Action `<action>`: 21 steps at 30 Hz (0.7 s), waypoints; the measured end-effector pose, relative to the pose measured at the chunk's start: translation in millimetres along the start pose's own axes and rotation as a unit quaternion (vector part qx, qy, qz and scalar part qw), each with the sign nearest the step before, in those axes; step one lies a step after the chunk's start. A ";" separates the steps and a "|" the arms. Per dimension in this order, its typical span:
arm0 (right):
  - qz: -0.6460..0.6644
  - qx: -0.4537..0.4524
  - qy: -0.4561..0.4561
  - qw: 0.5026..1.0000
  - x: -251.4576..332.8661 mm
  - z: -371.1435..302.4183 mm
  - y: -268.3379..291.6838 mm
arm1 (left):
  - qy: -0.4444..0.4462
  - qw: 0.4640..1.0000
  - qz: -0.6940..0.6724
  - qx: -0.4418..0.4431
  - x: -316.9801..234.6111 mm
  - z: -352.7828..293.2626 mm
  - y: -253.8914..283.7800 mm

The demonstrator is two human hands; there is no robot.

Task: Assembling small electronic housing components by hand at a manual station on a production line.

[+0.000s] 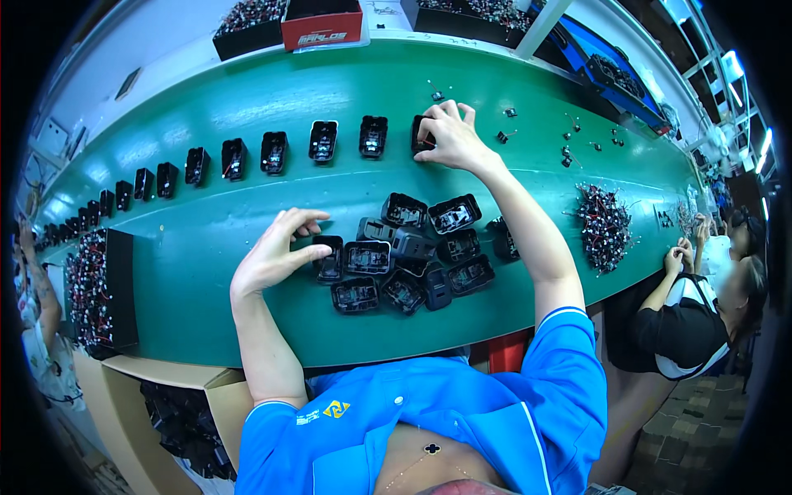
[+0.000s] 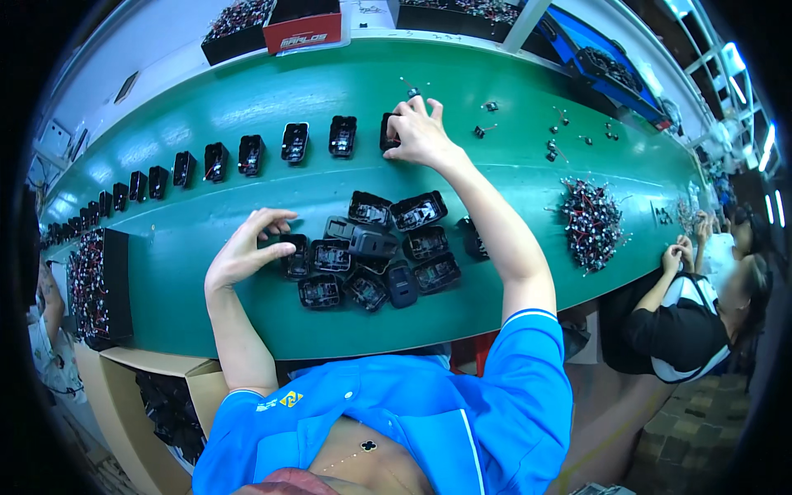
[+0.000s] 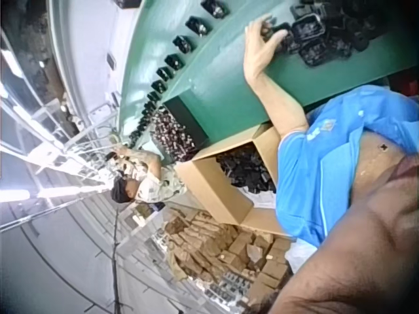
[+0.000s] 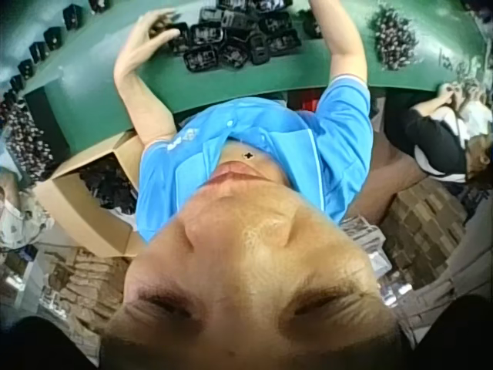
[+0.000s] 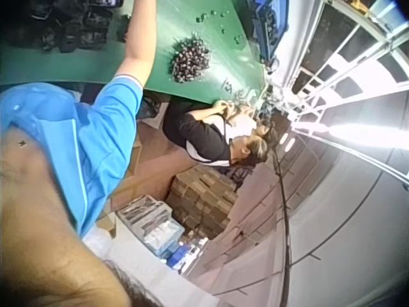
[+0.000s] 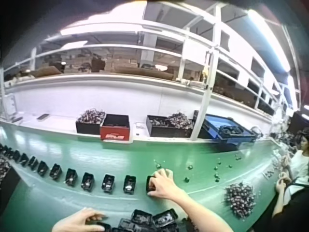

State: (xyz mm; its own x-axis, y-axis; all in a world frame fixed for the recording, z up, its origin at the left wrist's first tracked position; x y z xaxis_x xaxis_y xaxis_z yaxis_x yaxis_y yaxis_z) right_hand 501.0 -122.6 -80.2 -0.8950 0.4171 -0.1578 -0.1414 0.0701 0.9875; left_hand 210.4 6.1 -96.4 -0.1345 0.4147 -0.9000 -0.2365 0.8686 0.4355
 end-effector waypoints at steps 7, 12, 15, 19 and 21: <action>0.101 -0.080 -0.018 0.992 -15.9 -8.7 3.7 | 0.026 0.999 0.032 -0.027 18.4 6.2 -3.4; 0.238 -0.140 -0.184 0.943 -102.7 -39.4 -7.2 | 0.046 0.977 -0.159 -0.131 39.7 12.9 6.9; 0.267 -0.136 -0.275 0.913 -154.1 -58.0 -53.6 | 0.039 0.941 -0.294 -0.165 27.8 17.2 0.4; 0.248 -0.063 -0.287 0.923 -171.6 -69.0 -85.0 | 0.012 0.847 -0.498 -0.184 1.7 16.3 -10.0; 0.167 -0.120 -0.233 0.950 -158.5 -67.9 -77.7 | -0.014 0.838 -0.520 -0.165 3.2 18.4 -11.9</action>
State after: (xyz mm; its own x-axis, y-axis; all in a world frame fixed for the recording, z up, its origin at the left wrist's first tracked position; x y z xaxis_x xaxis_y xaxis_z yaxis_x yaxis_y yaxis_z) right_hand 625.1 -255.6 -131.6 -0.6299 0.7401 0.2355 -0.0252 -0.3225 0.9462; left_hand 230.5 2.1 -104.7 0.3315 -0.5096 -0.7940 -0.4662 0.6432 -0.6075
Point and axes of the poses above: each hand's wrist, its own z-axis towards the middle knuckle, its own y-axis out of the back of the hand, x = y × z, the point moved 4 cm from there along z, towards the middle knuckle, and after that the axes turned 8 degrees about -z, right-handed, at the moved point
